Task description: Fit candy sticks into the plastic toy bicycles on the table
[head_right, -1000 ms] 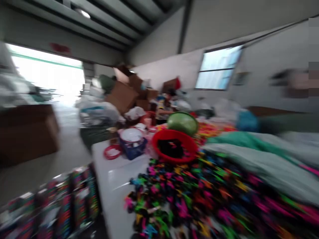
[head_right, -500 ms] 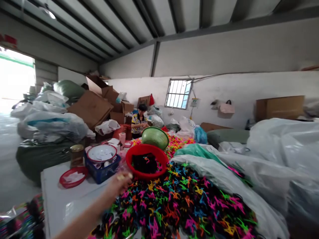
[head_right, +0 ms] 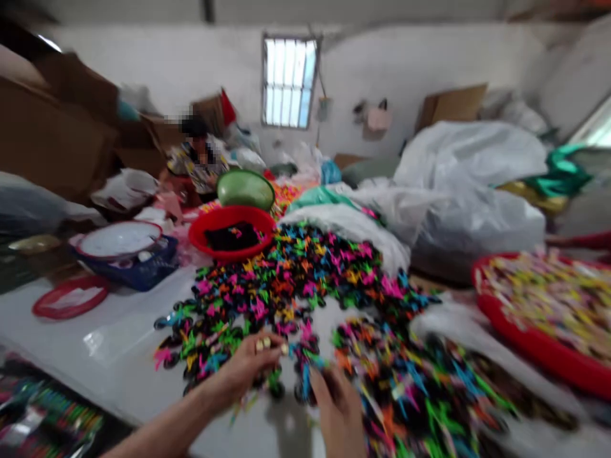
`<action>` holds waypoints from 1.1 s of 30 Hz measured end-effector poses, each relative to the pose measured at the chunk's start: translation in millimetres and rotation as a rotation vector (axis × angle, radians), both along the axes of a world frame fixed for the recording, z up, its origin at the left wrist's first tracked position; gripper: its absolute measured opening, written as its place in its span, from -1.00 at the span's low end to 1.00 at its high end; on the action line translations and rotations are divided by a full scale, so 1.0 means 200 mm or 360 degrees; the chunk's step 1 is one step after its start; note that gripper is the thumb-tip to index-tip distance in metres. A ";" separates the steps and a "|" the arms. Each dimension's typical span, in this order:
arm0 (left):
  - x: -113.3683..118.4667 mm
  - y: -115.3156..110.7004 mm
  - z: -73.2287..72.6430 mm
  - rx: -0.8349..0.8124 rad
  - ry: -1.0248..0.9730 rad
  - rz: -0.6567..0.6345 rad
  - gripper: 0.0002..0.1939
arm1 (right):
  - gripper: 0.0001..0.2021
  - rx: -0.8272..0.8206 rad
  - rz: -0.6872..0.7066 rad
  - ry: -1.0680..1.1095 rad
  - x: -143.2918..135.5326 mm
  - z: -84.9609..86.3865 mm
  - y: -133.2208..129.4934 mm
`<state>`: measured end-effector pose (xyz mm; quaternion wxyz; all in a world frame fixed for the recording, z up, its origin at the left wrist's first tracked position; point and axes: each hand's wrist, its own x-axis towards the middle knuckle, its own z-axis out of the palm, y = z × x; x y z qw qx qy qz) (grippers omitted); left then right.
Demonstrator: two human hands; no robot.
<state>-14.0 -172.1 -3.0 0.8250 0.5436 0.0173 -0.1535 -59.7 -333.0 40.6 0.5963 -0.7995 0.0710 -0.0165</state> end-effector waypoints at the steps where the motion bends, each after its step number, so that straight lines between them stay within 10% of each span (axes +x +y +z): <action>1: -0.02 0.00 -0.01 -0.0018 -0.0041 -0.0042 -0.68 | -0.68 0.0046 0.0028 0.0040 0.02 -0.05 0.02; 5: -0.06 0.03 -0.07 -0.0110 -0.0022 -0.0058 -0.72 | -0.69 0.0493 0.0219 0.0106 0.07 -0.22 0.10; 16: -0.06 0.13 -0.01 0.0342 -0.0177 -0.0233 -0.75 | -0.72 0.0648 0.0384 0.0249 0.10 -0.28 0.10; 26: -0.16 -0.01 -0.20 0.0867 -0.0133 0.0182 -0.83 | -0.74 -0.0440 -0.0079 -0.0148 0.01 -0.37 0.20; 30: -0.11 -0.09 -0.10 0.0582 -0.0050 -0.0041 -0.73 | -0.73 -0.0670 0.0083 -0.0286 0.04 -0.18 -0.08; 33: -0.06 -0.08 -0.06 0.0244 0.0140 -0.0092 -0.57 | -0.71 -0.1325 -0.0199 -0.0421 0.12 0.04 -0.40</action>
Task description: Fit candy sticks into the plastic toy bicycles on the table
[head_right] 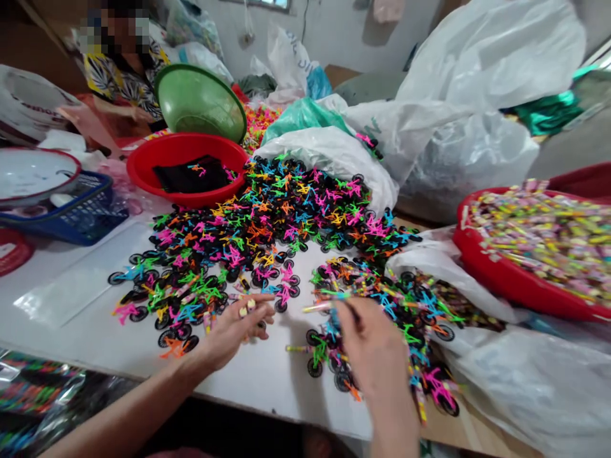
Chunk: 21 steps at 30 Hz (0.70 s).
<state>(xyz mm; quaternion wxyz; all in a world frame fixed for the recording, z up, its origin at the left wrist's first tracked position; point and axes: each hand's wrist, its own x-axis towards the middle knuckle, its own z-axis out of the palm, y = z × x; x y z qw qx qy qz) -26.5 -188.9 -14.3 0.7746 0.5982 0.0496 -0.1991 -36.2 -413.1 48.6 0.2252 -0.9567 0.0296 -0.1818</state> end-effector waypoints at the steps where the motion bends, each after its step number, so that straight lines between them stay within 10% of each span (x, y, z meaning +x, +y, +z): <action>1: 0.00 0.01 -0.01 -0.0050 0.0068 0.0026 -0.51 | -0.70 -0.0252 -0.0158 -0.0060 0.05 0.04 -0.06; 4: -0.03 0.02 -0.07 -0.0069 0.0238 -0.0034 -0.38 | -0.72 -0.0566 -0.0284 0.0008 0.24 0.01 -0.01; 7: -0.08 0.01 -0.11 -0.0195 0.0333 -0.0151 -0.46 | -0.65 -0.0175 0.0103 0.0333 0.46 -0.19 0.27; 12: 0.02 0.02 -0.08 -0.0193 0.0221 0.0046 -0.59 | -0.58 0.0106 0.0102 0.0503 0.66 -0.39 0.45; 17: 0.18 0.02 -0.05 0.0143 -0.0068 0.0362 -0.59 | -0.69 0.1011 0.0226 0.0410 0.48 -0.38 0.41; 21: 0.19 0.05 -0.02 0.0271 -0.0187 0.0225 -0.73 | -0.70 0.1596 0.0149 0.0262 0.26 -0.39 0.50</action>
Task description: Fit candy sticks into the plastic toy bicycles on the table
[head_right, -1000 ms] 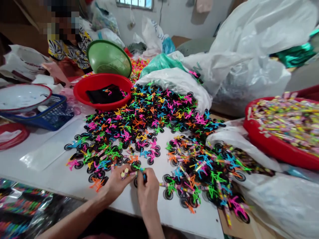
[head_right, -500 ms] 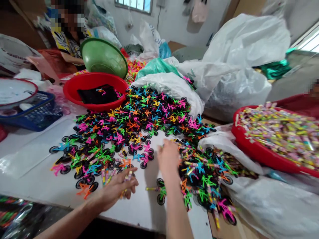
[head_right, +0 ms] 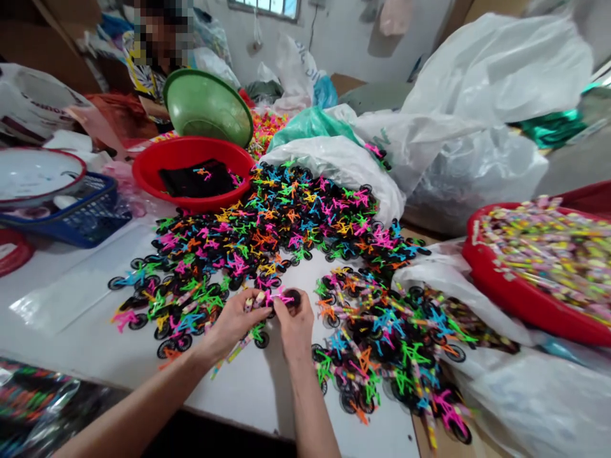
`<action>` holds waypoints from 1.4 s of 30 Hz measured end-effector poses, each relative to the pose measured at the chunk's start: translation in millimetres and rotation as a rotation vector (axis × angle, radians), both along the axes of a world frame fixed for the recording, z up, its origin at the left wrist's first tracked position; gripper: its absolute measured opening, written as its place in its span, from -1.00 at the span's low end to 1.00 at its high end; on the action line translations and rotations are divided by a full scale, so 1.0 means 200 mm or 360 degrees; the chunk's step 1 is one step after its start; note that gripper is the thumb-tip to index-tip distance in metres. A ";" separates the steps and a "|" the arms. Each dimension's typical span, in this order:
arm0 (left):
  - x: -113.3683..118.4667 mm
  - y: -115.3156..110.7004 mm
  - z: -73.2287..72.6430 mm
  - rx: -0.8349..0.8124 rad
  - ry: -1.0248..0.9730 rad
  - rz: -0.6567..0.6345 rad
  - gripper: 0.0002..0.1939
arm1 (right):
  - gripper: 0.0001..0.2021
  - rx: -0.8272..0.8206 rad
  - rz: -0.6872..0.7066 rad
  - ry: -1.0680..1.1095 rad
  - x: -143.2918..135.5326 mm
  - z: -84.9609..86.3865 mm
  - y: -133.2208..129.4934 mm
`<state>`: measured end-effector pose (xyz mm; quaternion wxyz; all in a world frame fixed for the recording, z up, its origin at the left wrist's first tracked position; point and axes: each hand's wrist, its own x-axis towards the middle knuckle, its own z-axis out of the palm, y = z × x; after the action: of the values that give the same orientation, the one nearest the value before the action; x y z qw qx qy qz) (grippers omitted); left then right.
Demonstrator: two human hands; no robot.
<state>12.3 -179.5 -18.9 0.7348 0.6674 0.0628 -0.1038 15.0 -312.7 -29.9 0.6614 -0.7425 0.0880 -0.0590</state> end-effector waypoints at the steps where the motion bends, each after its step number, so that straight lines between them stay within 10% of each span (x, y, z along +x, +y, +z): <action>1: -0.01 0.02 0.01 0.0027 -0.0015 -0.0053 -0.76 | -0.71 0.0020 0.0057 0.0015 -0.04 0.01 0.01; 6: -0.06 0.14 0.03 0.0223 -0.0137 -0.0193 -0.78 | -0.84 -0.0367 0.0677 0.0063 -0.08 0.12 -0.03; 9: -0.08 0.15 0.00 0.0067 -0.0063 -0.0149 -0.71 | -0.86 -0.0592 0.0633 -0.0020 -0.07 0.21 -0.08; 14: -0.12 0.10 -0.04 -0.0386 0.0045 -0.0202 -0.67 | -0.81 -0.0264 0.0213 -0.0286 -0.11 0.24 -0.04; 21: -0.16 0.09 -0.01 -0.0374 0.0030 -0.0273 -0.72 | -0.79 -0.0094 0.0518 -0.0072 -0.16 0.09 -0.02; 29: -0.16 0.11 -0.02 -0.0522 0.0091 -0.0378 -0.73 | -0.76 0.0321 0.0896 0.0321 -0.18 0.13 -0.09; 42: -0.26 0.14 0.07 -0.0313 0.0035 -0.0553 -0.71 | -0.73 0.0611 0.0759 0.0336 -0.33 0.13 -0.02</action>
<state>-40.3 -151.5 -5.5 0.7667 0.5920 -0.0559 -0.2419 -51.0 -317.5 -4.5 0.7718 -0.6059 -0.0107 0.1926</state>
